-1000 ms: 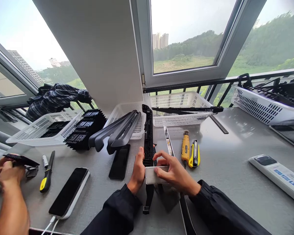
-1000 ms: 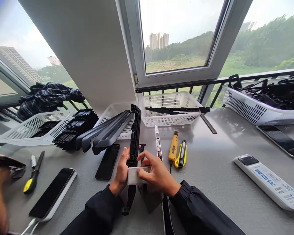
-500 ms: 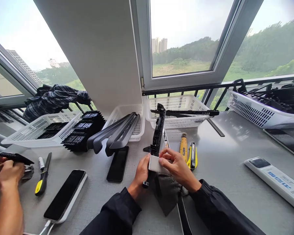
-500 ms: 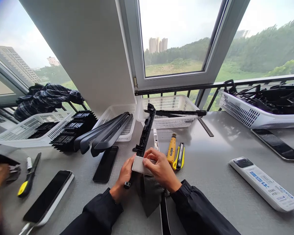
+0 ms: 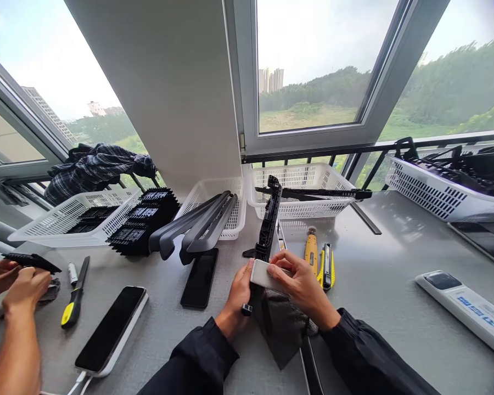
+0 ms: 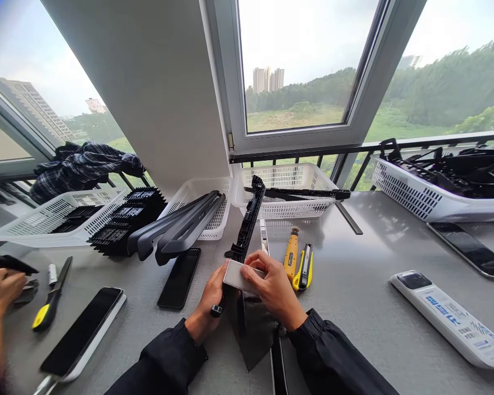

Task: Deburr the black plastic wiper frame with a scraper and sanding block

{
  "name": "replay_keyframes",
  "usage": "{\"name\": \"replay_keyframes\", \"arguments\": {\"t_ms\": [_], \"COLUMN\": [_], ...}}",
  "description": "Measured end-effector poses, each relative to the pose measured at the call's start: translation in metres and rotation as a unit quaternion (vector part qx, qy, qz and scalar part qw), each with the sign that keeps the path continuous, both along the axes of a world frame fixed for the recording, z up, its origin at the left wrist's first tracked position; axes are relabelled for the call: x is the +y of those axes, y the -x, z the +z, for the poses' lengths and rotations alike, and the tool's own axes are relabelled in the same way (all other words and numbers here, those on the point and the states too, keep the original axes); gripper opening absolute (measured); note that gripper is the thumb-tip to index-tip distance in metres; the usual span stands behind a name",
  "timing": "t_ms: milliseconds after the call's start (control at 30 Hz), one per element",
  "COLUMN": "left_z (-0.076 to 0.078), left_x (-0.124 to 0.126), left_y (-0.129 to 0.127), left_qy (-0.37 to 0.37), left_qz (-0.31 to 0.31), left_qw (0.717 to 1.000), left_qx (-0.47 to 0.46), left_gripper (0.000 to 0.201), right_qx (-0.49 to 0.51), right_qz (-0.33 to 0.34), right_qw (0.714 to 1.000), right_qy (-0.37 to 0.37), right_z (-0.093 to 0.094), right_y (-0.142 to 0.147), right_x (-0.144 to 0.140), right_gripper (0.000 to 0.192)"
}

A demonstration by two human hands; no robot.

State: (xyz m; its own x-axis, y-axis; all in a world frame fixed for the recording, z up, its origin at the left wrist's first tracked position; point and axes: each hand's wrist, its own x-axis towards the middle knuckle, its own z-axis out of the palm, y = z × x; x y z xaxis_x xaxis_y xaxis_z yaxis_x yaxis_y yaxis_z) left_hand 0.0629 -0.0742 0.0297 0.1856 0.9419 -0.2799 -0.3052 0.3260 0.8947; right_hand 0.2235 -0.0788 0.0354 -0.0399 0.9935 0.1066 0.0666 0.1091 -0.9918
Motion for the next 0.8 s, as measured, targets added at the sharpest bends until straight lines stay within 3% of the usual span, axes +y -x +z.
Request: {"name": "replay_keyframes", "arguments": {"t_ms": [67,267,600,733,800], "left_z": [-0.001,-0.007,-0.001,-0.006,-0.007], "left_x": [0.001,-0.003,-0.006,-0.007,-0.008], "left_y": [-0.001,-0.006,-0.008,-0.007,-0.005], "left_qy": [-0.007,-0.044,-0.043,-0.052,-0.058], "left_qz": [-0.004,-0.144,-0.188,-0.201,-0.213], "left_qw": [1.000,0.988,0.981,0.978,0.975], "left_qx": [0.000,0.026,-0.018,0.006,0.023], "left_gripper": [0.064,0.070,0.058,0.058,0.059], "right_qx": [-0.016,-0.031,-0.073,-0.145,-0.169], "right_qz": [-0.041,-0.145,-0.165,-0.219,-0.213], "right_qw": [0.999,0.989,0.982,0.953,0.939], "right_qy": [-0.013,-0.028,-0.053,-0.153,-0.212], "right_z": [-0.002,-0.007,-0.010,-0.009,-0.005], "right_y": [-0.004,-0.011,-0.013,-0.008,0.001], "right_x": [0.003,0.007,0.009,0.005,-0.003], "right_gripper": [0.044,0.049,0.042,0.027,0.018]}}
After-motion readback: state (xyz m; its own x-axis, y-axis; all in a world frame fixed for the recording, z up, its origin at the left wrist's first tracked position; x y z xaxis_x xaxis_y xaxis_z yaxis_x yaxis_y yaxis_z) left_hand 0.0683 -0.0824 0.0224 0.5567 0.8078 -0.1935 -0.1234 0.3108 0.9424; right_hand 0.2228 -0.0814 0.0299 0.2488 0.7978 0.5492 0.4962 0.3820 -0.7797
